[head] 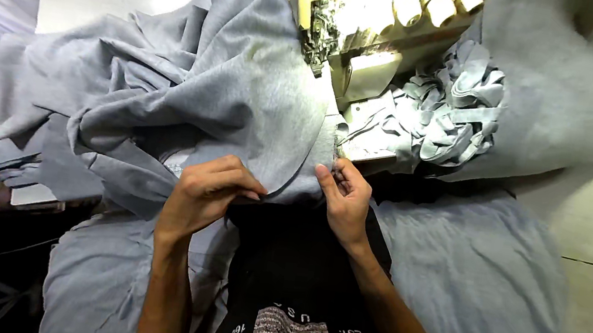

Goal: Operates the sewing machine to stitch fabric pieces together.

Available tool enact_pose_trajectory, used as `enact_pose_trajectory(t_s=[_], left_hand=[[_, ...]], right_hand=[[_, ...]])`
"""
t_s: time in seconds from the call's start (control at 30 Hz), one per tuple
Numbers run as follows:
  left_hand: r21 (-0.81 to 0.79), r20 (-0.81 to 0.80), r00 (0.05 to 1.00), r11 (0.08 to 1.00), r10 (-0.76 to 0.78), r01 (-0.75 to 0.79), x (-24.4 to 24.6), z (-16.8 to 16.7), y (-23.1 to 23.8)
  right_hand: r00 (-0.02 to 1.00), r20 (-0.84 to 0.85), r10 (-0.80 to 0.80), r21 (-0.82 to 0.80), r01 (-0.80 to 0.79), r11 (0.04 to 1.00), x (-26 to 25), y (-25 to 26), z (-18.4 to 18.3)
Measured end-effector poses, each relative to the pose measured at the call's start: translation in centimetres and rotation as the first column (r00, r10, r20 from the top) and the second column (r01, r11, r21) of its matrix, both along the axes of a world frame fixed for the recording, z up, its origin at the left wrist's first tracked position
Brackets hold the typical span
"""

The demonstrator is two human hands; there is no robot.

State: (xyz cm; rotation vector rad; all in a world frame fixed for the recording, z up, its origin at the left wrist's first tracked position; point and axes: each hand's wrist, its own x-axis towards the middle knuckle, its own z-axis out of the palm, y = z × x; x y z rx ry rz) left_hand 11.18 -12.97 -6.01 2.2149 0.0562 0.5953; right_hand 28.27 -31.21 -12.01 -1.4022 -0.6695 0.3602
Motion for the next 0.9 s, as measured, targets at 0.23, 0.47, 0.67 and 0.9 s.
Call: enact_pose_trajectory(t_s=[0.23, 0.47, 0.67, 0.9], left_hand=[[0.026, 0.012, 0.928, 0.928, 0.372, -0.372, 3.3, 1.6, -6.9], [0.471, 0.184, 0.817, 0.68, 0.547, -0.562, 6.3, -1.1, -10.0], [0.521, 0.145, 0.83, 0.672, 0.538, -0.526, 7.4, -2.2, -11.1], [0.502, 0.115, 0.825, 0.684, 0.554, -0.529, 7.4, -3.2, -11.5]], right_hand=[[1.0, 0.01, 0.008, -0.017, -0.008, 1.0, -0.1, -0.2, 0.1], [0.999, 0.028, 0.025, -0.01, -0.025, 1.0, -0.2, -0.4, -0.4], [1.0, 0.009, 0.015, -0.002, -0.015, 1.0, -0.5, -0.8, -0.6], [1.0, 0.006, 0.008, -0.031, -0.008, 1.0, -0.6, -1.2, -1.1]])
